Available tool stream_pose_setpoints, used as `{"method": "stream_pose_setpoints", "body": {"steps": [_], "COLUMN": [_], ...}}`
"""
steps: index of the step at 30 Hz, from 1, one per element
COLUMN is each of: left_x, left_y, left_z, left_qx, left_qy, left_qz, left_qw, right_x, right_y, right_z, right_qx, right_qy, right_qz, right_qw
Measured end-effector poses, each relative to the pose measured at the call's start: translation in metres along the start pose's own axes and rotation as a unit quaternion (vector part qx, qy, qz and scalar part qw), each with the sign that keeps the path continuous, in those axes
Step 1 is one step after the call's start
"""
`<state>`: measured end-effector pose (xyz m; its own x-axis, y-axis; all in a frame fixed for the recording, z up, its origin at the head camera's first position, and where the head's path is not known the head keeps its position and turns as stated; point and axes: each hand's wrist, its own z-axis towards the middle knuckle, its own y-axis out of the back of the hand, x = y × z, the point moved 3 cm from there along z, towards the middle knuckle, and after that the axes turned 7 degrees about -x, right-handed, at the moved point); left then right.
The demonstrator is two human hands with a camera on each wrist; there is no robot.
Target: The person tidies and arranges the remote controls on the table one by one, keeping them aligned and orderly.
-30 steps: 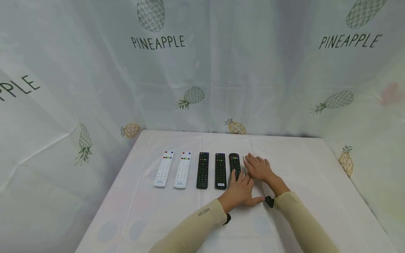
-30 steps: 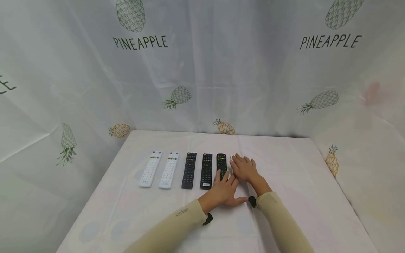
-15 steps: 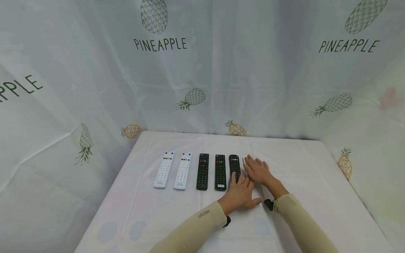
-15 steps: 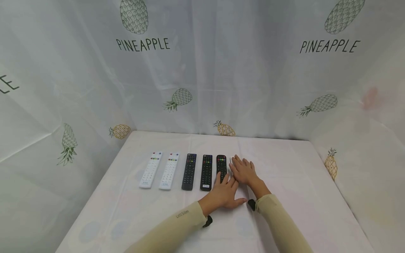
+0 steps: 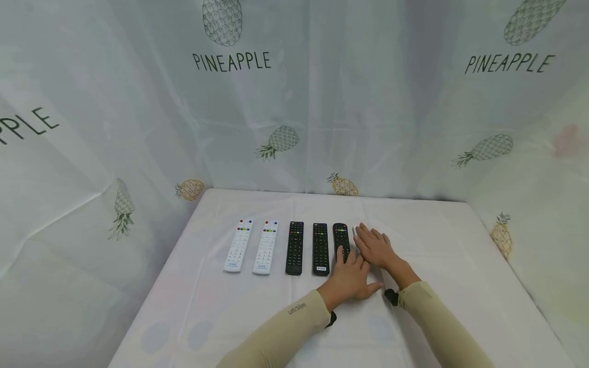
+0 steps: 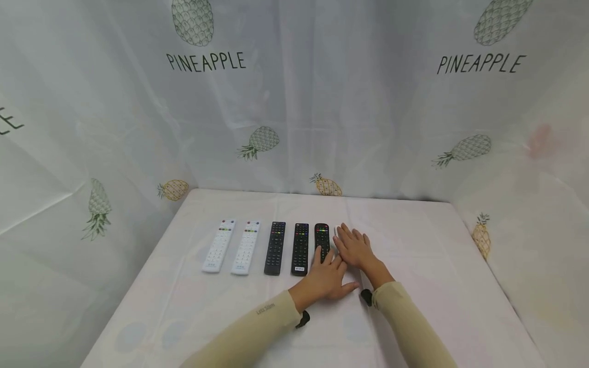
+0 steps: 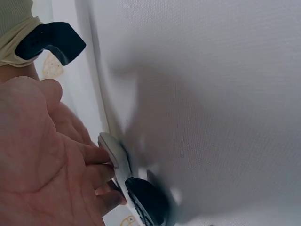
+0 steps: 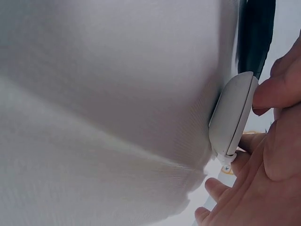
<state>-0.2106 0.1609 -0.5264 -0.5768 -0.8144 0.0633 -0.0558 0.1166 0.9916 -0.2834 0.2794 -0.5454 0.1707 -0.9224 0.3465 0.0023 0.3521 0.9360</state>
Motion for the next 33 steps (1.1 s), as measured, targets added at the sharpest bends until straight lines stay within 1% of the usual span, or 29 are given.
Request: {"method": "stream_pose_setpoints", "body": {"steps": [7, 15, 24, 27, 30, 33], "left_x": [0.001, 0.001, 0.001, 0.002, 0.003, 0.006], "left_y": [0.002, 0.002, 0.0, 0.0, 0.003, 0.008], "left_z": [-0.002, 0.0, 0.0, 0.0, -0.001, -0.006], "left_qx": [0.003, 0.002, -0.028, -0.04, -0.05, -0.053], "left_qy": [0.001, 0.004, -0.017, -0.02, -0.023, -0.031], "left_qz": [0.005, 0.012, 0.025, 0.034, 0.039, 0.029], "left_qw": [1.0, 0.9999, 0.9992, 0.9984, 0.9977, 0.9977], "right_x": [0.0, 0.001, -0.001, -0.001, -0.001, -0.002], "right_y": [-0.003, -0.001, 0.0, 0.002, 0.006, 0.008], "right_z": [0.001, 0.001, -0.002, -0.003, -0.005, -0.008], "right_qx": [0.007, 0.005, -0.001, -0.01, -0.026, -0.041], "right_qy": [0.0, -0.003, -0.011, -0.01, -0.007, -0.003], "right_qz": [0.004, 0.002, 0.001, 0.008, 0.013, 0.011], "right_qw": [1.0, 1.0, 1.0, 1.0, 1.0, 0.999]}}
